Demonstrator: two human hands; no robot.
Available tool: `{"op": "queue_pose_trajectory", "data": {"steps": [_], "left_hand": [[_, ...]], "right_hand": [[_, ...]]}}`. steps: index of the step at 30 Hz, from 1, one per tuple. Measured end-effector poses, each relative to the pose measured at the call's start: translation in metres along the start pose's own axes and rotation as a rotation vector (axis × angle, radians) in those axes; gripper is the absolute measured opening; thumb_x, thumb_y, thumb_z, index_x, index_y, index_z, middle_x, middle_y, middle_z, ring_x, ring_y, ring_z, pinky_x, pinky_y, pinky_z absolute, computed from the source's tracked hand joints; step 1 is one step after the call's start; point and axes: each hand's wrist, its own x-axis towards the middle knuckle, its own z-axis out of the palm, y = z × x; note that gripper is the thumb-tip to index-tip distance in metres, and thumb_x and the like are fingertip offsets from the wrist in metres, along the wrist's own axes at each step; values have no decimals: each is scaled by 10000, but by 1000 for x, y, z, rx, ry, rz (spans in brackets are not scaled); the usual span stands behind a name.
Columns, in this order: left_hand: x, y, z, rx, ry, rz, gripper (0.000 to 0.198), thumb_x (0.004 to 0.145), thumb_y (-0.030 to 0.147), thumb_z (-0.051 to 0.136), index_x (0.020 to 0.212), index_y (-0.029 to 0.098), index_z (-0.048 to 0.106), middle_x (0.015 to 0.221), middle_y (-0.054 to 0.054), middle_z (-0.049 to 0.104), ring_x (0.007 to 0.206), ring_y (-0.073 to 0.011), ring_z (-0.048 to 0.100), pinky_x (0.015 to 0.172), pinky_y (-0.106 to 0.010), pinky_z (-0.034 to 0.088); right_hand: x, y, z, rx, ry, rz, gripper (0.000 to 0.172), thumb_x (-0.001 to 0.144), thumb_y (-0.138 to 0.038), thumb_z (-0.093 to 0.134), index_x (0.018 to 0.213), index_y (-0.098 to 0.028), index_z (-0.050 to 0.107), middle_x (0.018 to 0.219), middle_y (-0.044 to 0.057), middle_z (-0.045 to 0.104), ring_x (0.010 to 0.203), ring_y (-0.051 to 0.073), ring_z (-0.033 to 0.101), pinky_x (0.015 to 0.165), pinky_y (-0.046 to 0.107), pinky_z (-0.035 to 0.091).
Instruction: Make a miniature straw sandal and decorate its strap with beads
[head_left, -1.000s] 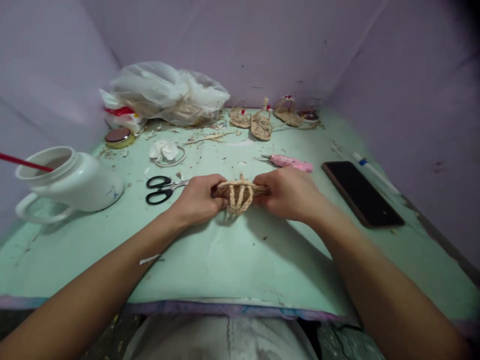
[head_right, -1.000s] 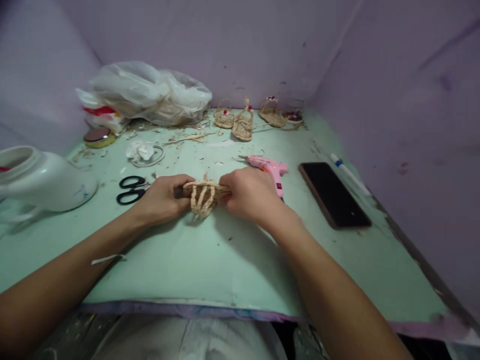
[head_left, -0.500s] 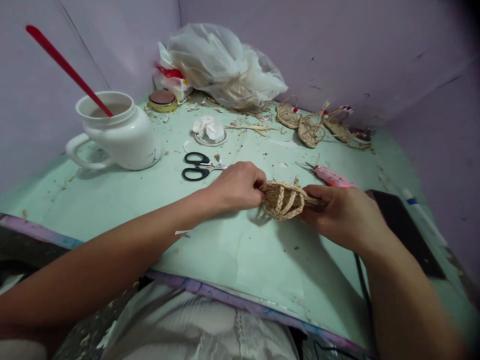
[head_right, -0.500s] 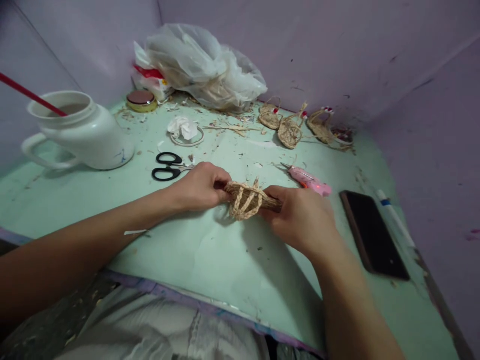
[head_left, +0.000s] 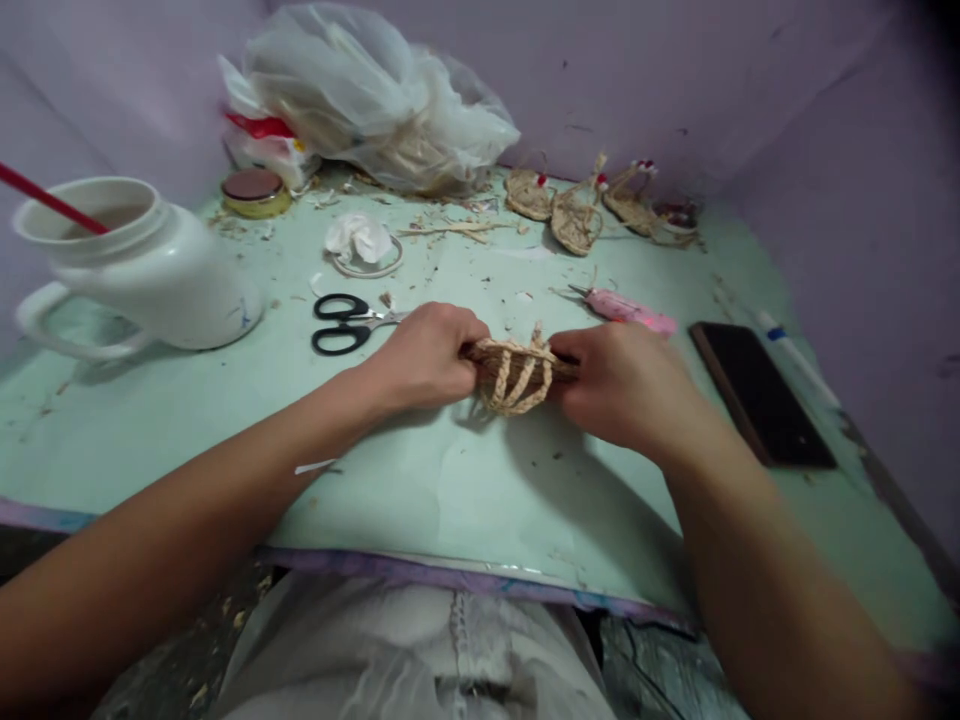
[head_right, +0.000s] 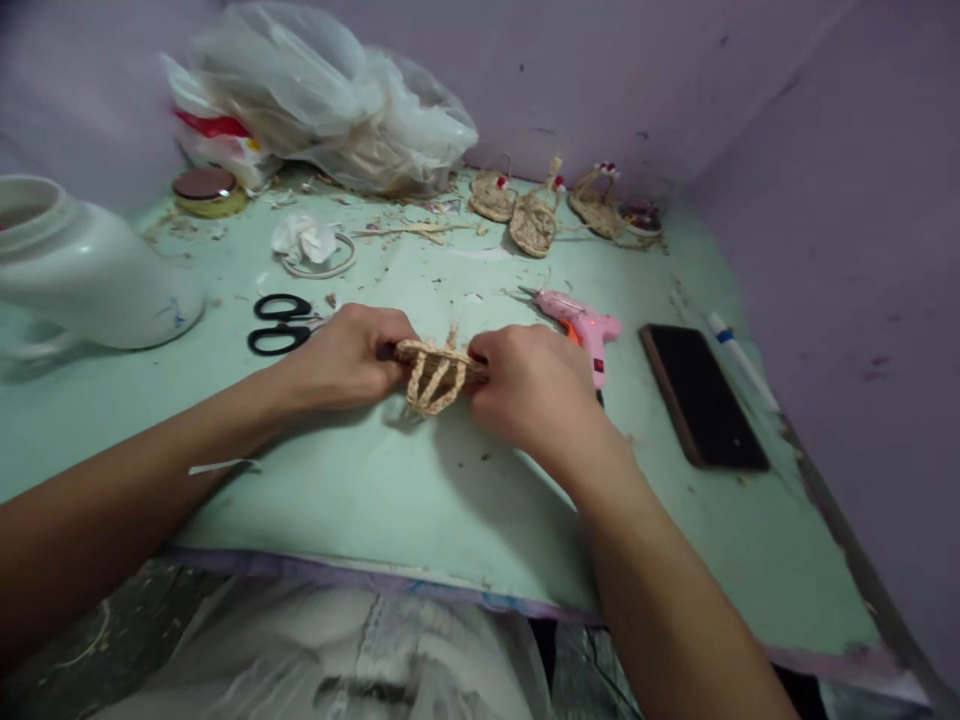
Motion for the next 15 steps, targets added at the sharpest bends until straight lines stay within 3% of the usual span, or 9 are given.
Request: {"op": "queue_pose_trajectory", "data": {"steps": [9,15], "left_hand": [[5,9,0,27,-40,-124,78,636,144,532,605,142,603,531,41,474,533,-95,416,482,-199,299],[9,2,4,-154,30,-170,81,619,228,659,599,166,612,553,40,506,521,-98,444,489,-214,326]], "right_hand": [[3,10,8,91,76,-68,108,616,-200,571,682,-198,656,647,57,633,588,188,538,504,282,253],[5,20,8,197,78,-58,38,612,-217,625,635,-191,640,649,46,639,607,181,560,483,270,292]]}}
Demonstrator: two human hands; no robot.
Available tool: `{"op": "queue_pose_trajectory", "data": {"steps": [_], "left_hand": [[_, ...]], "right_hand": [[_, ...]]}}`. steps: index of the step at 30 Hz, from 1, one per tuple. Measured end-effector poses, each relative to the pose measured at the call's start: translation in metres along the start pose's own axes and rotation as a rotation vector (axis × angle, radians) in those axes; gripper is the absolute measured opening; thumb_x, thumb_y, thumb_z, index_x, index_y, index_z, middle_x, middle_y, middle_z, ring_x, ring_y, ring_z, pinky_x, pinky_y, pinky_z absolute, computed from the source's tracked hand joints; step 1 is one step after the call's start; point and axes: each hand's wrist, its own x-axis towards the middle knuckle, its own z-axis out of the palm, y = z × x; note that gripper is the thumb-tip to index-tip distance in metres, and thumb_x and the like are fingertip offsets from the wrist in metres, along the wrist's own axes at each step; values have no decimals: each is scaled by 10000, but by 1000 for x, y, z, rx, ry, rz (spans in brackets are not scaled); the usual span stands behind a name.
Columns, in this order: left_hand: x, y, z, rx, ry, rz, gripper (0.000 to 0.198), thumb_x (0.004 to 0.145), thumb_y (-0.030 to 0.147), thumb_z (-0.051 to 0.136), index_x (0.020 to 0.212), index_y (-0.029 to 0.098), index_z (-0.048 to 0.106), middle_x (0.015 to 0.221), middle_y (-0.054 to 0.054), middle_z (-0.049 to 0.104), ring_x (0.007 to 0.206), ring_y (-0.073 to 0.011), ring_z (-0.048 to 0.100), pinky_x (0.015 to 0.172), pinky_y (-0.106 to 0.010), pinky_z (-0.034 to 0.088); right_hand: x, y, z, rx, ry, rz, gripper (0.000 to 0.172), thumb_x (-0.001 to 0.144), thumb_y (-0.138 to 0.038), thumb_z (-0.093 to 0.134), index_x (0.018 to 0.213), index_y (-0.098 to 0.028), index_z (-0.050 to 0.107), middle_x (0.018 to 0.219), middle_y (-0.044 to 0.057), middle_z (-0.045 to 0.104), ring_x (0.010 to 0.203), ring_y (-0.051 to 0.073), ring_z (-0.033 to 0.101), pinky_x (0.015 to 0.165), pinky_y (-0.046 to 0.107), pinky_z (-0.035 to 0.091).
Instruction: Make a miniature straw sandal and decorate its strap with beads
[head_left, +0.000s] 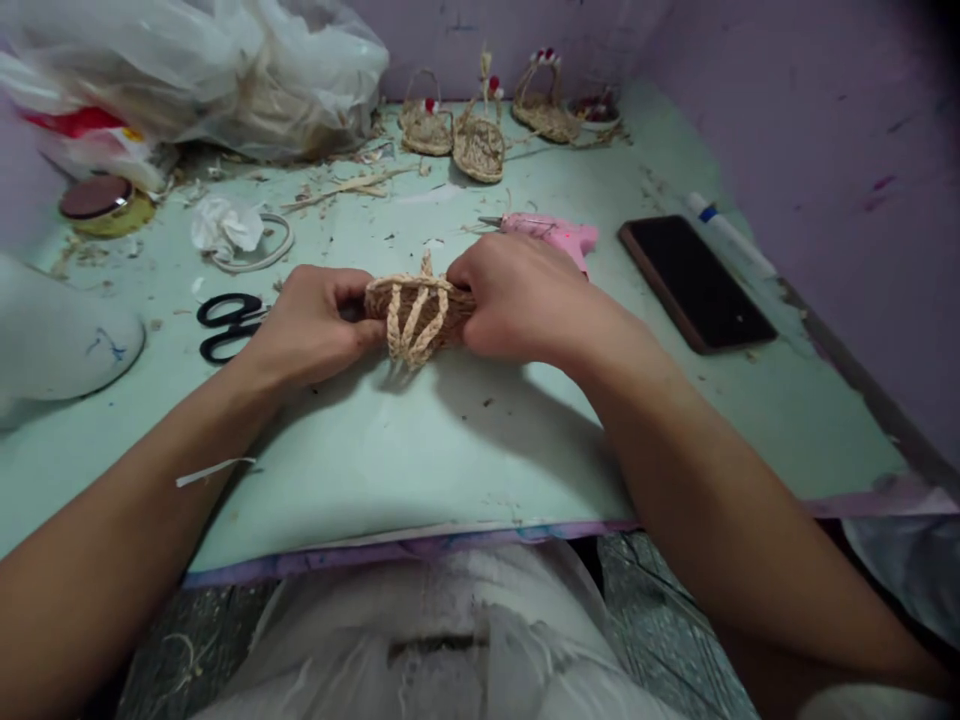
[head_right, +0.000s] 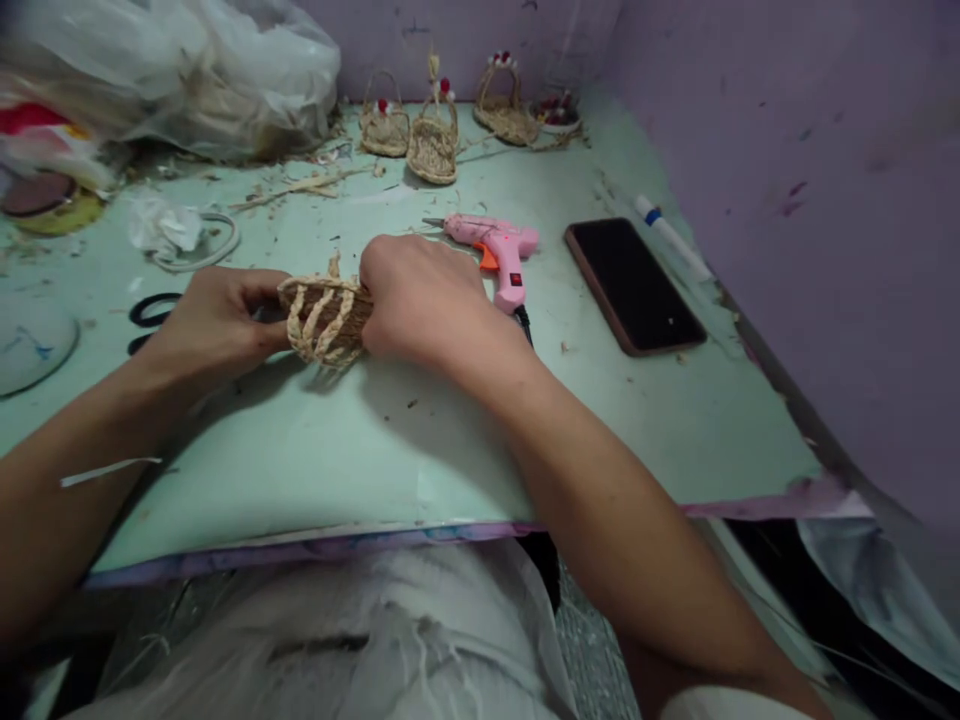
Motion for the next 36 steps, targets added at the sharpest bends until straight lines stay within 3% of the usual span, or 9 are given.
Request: {"op": "queue_pose_trajectory", "data": {"steps": [4,8,10,14,17,23,29,33,36], "left_hand": [[4,-2,-5,-346,163,43,177,596,273,733,741,207,657,669,24,602,600,-114,530,553,-240,421],[-1,3,-13,-494,462,-11,115,664,294,689,644,194,635,579,46,583,506,-77,501,509,-226,420],[-7,9,-13,-459,401,-67,190,668,331,680,576,176,618,509,39,564,456,-82,487,468,-228,404],[-20,25,1,-395,27,-161,224,669,369,652,653,147,639,517,23,576,466,-101,494,447,-226,376],[-22,32,11,-414,25,-148,250,665,379,625,597,145,570,489,37,515,463,-95,448,433,-218,345],[-18,15,-15,-432,-13,-156,198,661,325,573,568,160,514,505,39,462,485,-105,433,451,-223,329],[-19,4,-39,23,-95,9,232,710,269,535,507,175,473,474,51,358,474,-97,347,451,-229,240],[-23,10,-37,265,-59,115,203,718,231,516,523,174,517,505,43,436,511,-109,407,493,-237,275],[-26,15,-34,366,6,166,152,729,196,504,657,181,636,646,9,587,610,-138,508,571,-257,339]], "right_hand": [[2,11,2,288,-30,143,98,554,-225,703,563,-183,614,535,5,584,548,172,561,471,261,357],[7,18,7,970,34,384,188,506,-204,743,664,-176,644,624,10,639,589,195,610,519,298,468],[9,14,12,1322,106,422,212,510,-169,730,702,-177,641,709,20,669,648,200,636,596,322,510],[10,-10,27,1699,179,454,173,562,-173,680,727,-181,626,744,27,685,706,196,651,696,338,522],[6,-29,34,1831,183,449,197,562,-193,687,748,-174,623,738,25,695,694,196,653,692,334,517],[-9,-6,6,1465,-279,349,248,526,-159,731,767,-147,675,840,79,720,817,223,658,665,299,501],[-15,29,-5,886,420,339,212,670,-292,673,849,-179,676,1029,109,686,874,238,634,643,336,508],[-14,16,5,913,381,143,151,706,-302,656,806,-190,672,882,70,694,824,210,637,753,361,499],[-14,10,8,1113,231,236,211,717,-366,631,824,-187,665,812,52,682,772,197,633,699,344,505]]}}
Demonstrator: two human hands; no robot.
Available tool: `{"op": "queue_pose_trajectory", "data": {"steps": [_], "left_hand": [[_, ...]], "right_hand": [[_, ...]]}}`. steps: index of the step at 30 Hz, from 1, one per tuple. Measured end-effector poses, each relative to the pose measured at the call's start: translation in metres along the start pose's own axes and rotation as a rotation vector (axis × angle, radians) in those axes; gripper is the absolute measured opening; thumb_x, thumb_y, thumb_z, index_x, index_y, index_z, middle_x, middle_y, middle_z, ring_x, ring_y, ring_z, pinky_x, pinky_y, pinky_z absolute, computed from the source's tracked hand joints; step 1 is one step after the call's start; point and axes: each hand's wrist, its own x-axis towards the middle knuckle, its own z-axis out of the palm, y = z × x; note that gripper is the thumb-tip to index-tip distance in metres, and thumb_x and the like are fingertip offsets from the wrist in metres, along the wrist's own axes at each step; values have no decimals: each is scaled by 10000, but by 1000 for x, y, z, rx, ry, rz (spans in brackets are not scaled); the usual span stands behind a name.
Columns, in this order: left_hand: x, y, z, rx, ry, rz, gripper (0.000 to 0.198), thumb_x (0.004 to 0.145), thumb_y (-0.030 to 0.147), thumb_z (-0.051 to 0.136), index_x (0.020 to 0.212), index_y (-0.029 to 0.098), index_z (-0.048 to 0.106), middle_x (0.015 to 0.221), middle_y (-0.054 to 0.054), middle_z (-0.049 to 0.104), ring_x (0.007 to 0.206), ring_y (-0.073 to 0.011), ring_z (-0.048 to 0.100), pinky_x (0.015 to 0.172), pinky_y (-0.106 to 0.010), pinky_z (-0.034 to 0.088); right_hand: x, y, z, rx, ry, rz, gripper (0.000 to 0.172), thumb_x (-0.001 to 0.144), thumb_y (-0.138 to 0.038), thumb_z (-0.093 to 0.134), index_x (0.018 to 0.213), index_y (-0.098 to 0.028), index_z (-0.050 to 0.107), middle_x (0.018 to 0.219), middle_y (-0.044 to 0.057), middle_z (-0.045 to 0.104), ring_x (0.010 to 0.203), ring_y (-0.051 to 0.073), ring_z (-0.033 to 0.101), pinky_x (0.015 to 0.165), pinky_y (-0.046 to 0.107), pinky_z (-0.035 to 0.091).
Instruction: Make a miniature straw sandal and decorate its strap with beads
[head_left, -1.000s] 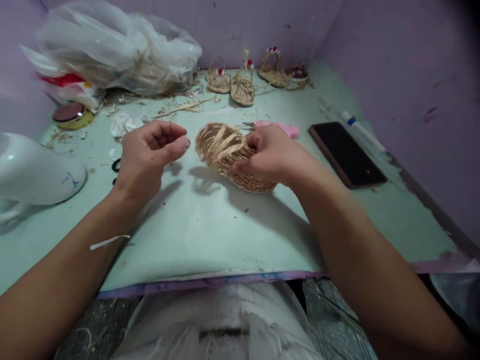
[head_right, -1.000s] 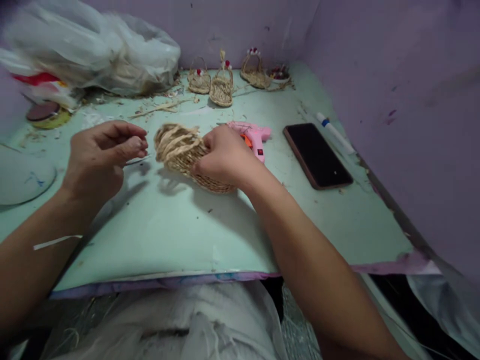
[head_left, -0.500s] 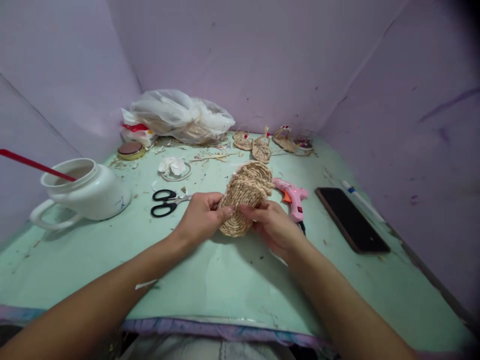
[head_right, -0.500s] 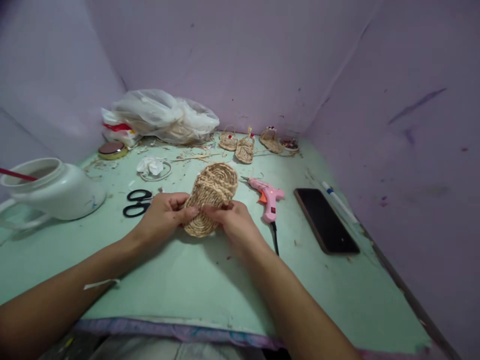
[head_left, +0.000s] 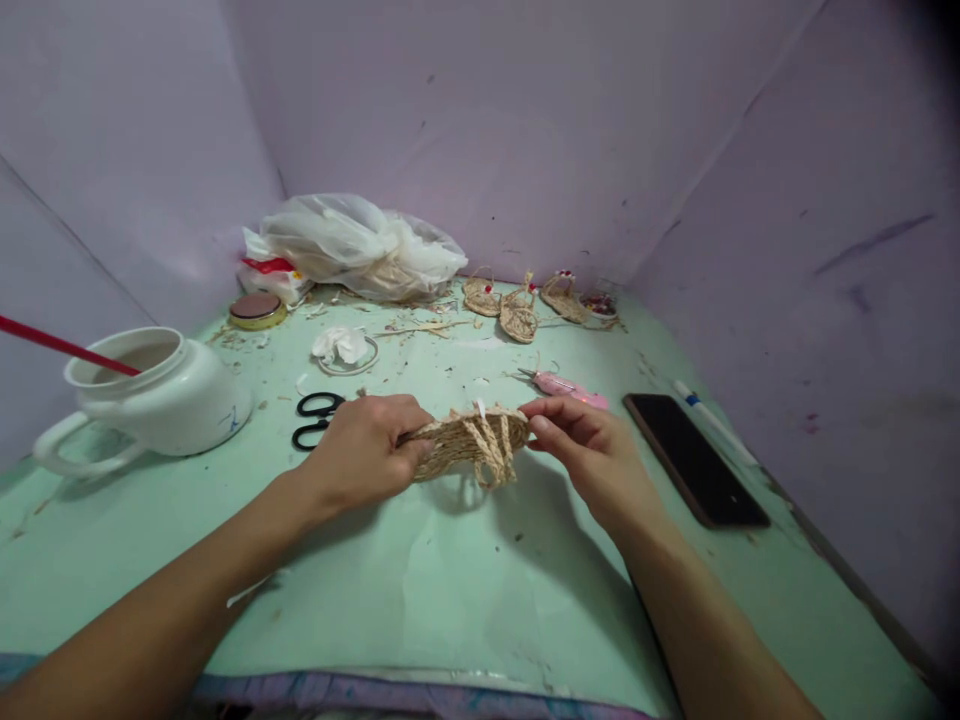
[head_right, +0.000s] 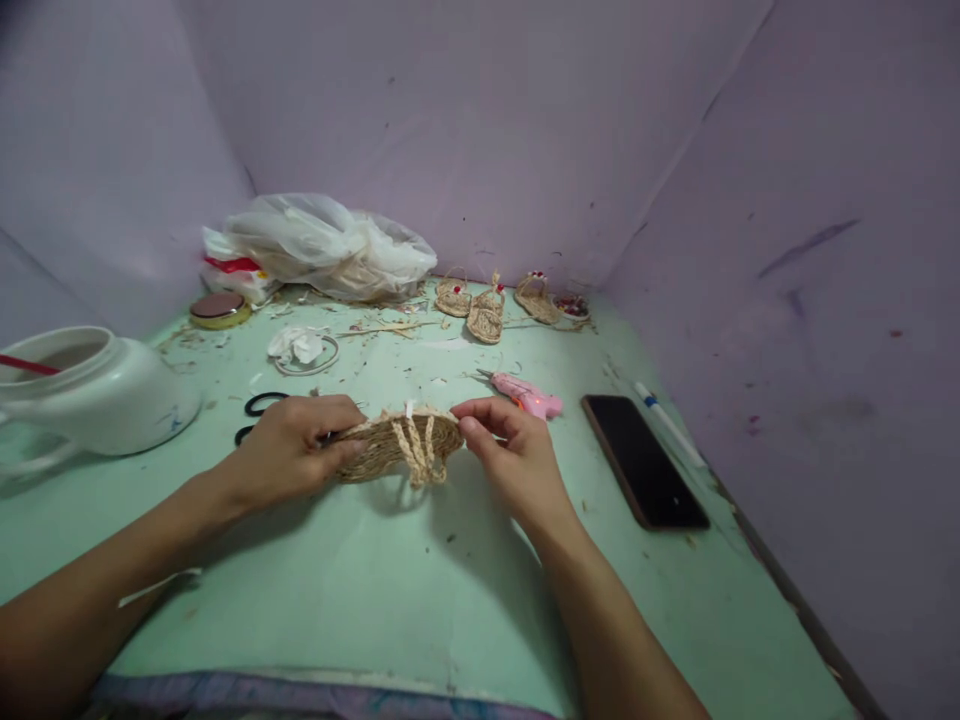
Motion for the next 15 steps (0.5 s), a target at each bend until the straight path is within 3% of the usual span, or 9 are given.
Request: {"op": "queue_pose_trajectory", "data": {"steps": [5,10,15], "left_hand": [[-2,9,8,63,90,60,260,762,133,444,830,184,690,826,-58,661,776,-197,575,673,-305,403],[1,12,12,-235,72,-7,266,768,154,439,910,170,663,902,-60,672,855,-191,586,774,-314,435],[2,20,10,-286,74,-159,246,732,342,539,832,156,667,862,-70,686,795,-216,605,710,-325,446]], "right_hand": [[-3,2,2,225,-91,307,266,703,-425,637,839,-198,674,936,75,676,962,247,596,565,278,499],[-5,6,12,443,-169,283,175,642,-285,699,776,-173,689,759,28,690,723,161,629,713,295,497],[-6,6,16,305,-188,255,202,607,-264,731,775,-157,697,712,35,704,662,149,622,677,273,460]]}}
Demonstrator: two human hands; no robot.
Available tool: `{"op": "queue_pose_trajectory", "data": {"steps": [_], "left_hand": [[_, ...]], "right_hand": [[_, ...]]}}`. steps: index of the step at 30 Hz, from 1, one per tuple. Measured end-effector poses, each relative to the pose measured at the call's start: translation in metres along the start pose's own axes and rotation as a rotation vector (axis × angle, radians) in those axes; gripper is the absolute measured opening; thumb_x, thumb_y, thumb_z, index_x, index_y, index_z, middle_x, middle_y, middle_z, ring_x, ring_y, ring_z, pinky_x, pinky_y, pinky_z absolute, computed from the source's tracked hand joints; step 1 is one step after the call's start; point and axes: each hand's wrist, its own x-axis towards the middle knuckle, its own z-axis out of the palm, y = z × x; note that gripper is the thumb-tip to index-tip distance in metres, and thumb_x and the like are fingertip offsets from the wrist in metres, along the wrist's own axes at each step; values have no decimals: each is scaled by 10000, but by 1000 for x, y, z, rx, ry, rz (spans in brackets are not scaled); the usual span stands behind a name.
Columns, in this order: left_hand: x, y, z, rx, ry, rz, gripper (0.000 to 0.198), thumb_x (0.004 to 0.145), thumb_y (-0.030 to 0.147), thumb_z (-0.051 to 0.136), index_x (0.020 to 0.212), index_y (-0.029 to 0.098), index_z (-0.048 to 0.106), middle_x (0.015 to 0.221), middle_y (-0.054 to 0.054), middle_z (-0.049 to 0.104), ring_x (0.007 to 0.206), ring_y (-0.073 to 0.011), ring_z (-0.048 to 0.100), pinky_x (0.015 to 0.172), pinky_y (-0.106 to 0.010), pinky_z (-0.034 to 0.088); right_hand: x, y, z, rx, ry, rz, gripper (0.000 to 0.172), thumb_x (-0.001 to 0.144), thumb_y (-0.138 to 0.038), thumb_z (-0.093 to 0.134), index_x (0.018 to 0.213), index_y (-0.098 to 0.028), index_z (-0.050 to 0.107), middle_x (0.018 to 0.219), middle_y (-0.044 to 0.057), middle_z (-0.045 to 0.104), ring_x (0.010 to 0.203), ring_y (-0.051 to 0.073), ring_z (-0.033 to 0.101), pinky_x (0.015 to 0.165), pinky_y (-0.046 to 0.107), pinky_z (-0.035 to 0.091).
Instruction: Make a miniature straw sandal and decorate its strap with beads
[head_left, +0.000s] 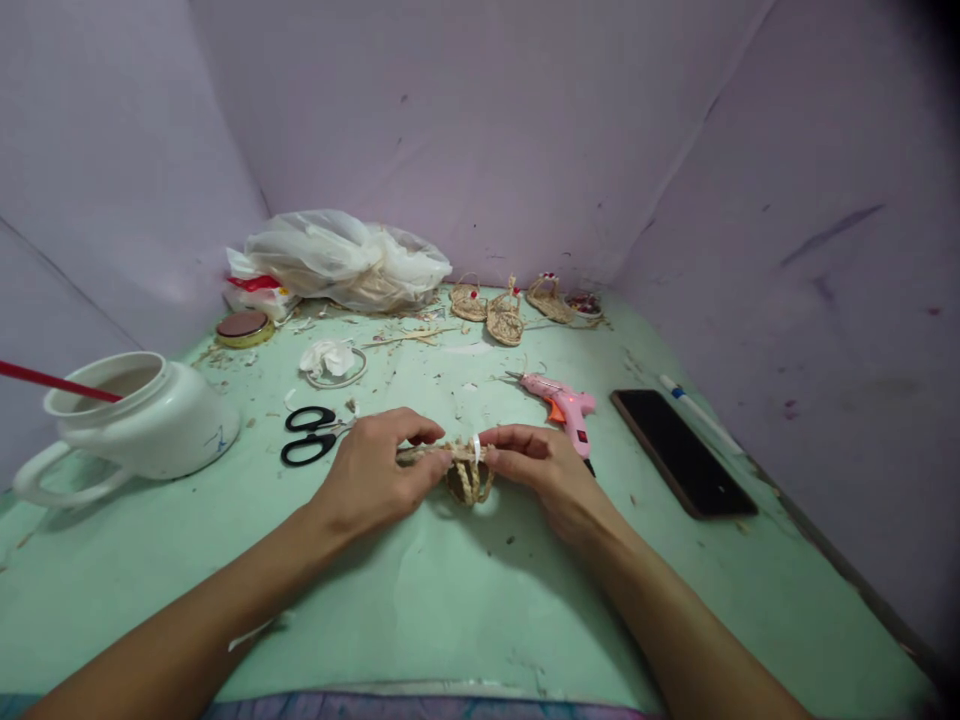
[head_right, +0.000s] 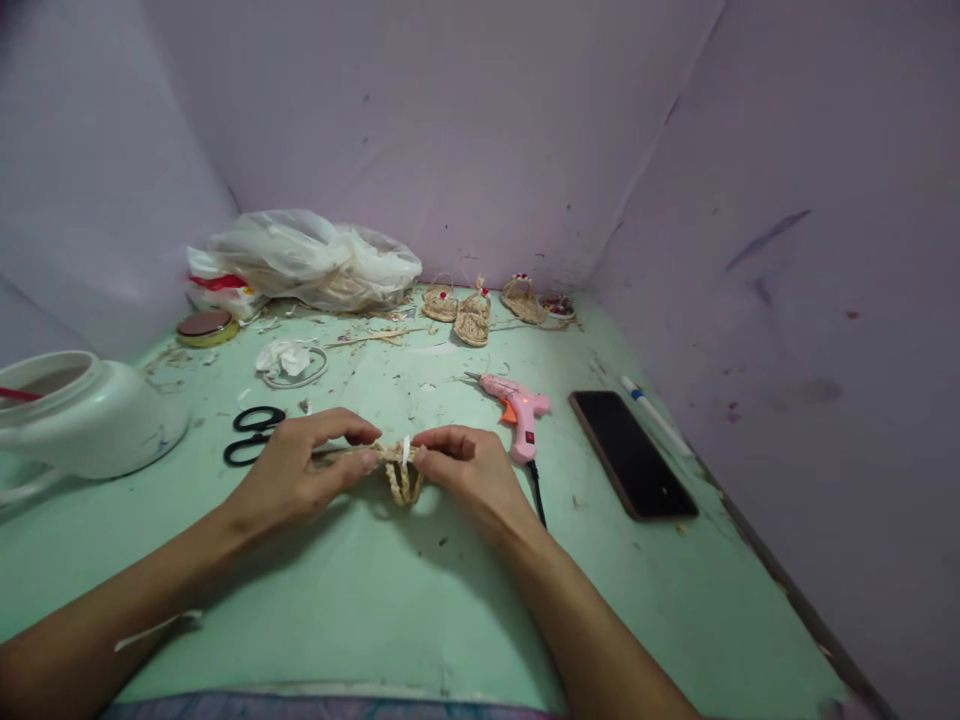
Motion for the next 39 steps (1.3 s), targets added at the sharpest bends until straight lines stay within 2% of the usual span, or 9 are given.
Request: {"op": "queue_pose_trajectory", "data": {"steps": [6,10,14,20,27,29,33,36,39], "left_hand": [[0,5,8,8,32,-4,185,713,322,549,714,172,656,799,-59,685,752,-202,603,685,-304,441],[1,5,10,48,39,-39,179,702,333,564,691,176,650,791,-60,685,751,-211,604,689,-312,447],[0,7,12,109,65,-52,161,694,309,555,682,177,648,784,-62,685,747,-219,600,690,-325,449],[-1,11,15,127,91,-42,125,680,265,556,639,181,638,726,-48,665,694,-199,587,658,-314,450],[-2,10,16,127,81,-53,119,667,239,544,632,170,635,752,-56,662,694,-200,585,650,-313,448],[-1,8,15,127,61,-39,129,676,247,538,645,169,636,761,-57,662,703,-200,584,657,-313,445],[1,5,8,57,16,-21,203,721,327,532,748,165,651,782,-54,671,735,-202,587,693,-318,442],[3,2,-1,-39,-18,-23,246,729,351,519,817,157,641,788,-49,667,747,-198,588,689,-309,441],[7,-3,-9,-76,-94,14,262,651,256,560,886,165,630,806,-24,663,723,-177,578,655,-281,432]], "right_hand": [[-1,2,2,-170,49,-70,209,632,-313,687,761,-149,697,704,44,700,630,160,612,616,274,450],[-2,2,6,-304,66,-137,193,631,-264,646,778,-150,694,736,52,698,650,167,609,613,273,456],[-3,0,10,-370,127,-140,155,602,-224,604,720,-150,672,658,27,661,603,151,567,568,259,429],[-5,-2,11,-254,129,-39,145,568,-226,614,675,-145,670,632,20,648,585,144,538,590,275,412],[-4,-3,15,-287,165,-11,118,570,-226,614,642,-143,657,624,32,649,571,147,540,581,283,408],[-4,-2,14,-282,144,-27,144,583,-228,621,691,-139,655,671,47,662,603,157,566,605,293,429],[-4,-1,5,-113,-4,-114,388,571,-192,681,951,-172,604,874,57,680,798,191,629,709,310,485],[-1,0,-1,-80,-80,-163,294,598,-186,702,874,-175,602,878,52,673,832,179,631,744,301,495],[3,-1,-3,-3,13,-155,264,609,-248,734,817,-177,588,771,30,674,733,160,642,694,298,524]]}}
